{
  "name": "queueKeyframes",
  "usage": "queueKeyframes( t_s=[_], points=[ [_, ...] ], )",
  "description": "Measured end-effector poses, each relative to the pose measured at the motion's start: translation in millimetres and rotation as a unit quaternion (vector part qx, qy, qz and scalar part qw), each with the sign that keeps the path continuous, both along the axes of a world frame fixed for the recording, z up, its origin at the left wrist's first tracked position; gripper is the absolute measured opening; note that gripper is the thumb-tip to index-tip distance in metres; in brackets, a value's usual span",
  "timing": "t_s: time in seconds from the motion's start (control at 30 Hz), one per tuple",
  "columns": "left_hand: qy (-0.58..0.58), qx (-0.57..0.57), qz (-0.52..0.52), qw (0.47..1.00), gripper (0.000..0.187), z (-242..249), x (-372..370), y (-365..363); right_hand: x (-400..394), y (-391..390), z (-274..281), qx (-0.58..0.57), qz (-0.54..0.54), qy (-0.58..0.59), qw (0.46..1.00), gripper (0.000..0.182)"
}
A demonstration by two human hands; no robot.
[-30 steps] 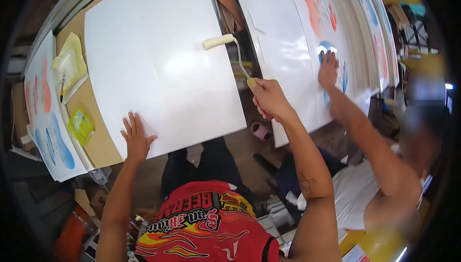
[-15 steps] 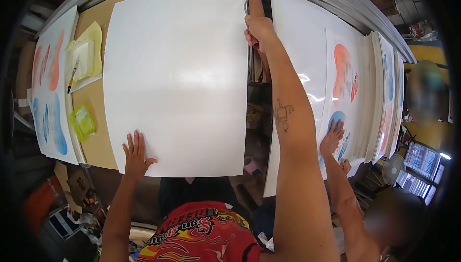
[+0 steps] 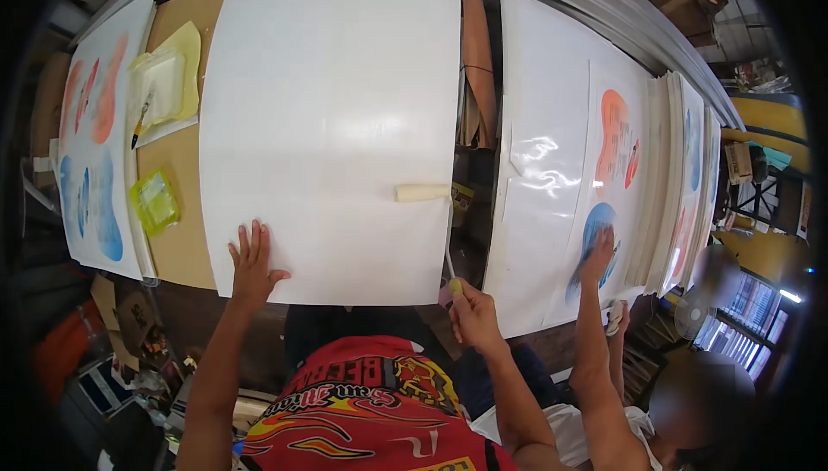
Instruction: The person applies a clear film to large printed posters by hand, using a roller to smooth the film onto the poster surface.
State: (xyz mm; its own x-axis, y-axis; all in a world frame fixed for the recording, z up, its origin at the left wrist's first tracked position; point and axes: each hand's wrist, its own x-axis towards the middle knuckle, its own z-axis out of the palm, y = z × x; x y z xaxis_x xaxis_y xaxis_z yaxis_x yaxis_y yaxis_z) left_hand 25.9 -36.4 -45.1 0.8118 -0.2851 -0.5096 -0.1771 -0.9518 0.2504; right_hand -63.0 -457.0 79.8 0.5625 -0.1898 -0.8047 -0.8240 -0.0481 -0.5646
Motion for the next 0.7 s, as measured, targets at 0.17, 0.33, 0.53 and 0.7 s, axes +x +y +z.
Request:
queueKeyframes(
  t_s=[0.17,0.33,0.53,0.7],
  points=[
    [-0.005,0.003,-0.011,1.0,0.112,-0.1,-0.7,0.9,102.9,12.3,-47.8,-0.066,0.038,-0.106,0.991,0.034],
    [-0.026,-0.007,-0.02,0.999,0.115,-7.2,-3.6,4.5,140.9,46.8,-59.2,-0.08,0.034,-0.109,0.99,0.05],
    [-0.045,-0.065,-0.007,0.997,0.112,-9.5,-6.8,9.7,-117.3,100.1,-29.9,-0.08,0.064,-0.085,0.991,0.031],
    [-0.082,-0.118,0.0,0.99,0.11,-16.3,-11.3,15.6,-209.0,149.9,26.6,-0.029,-0.054,0.03,0.998,0.026]
  ],
)
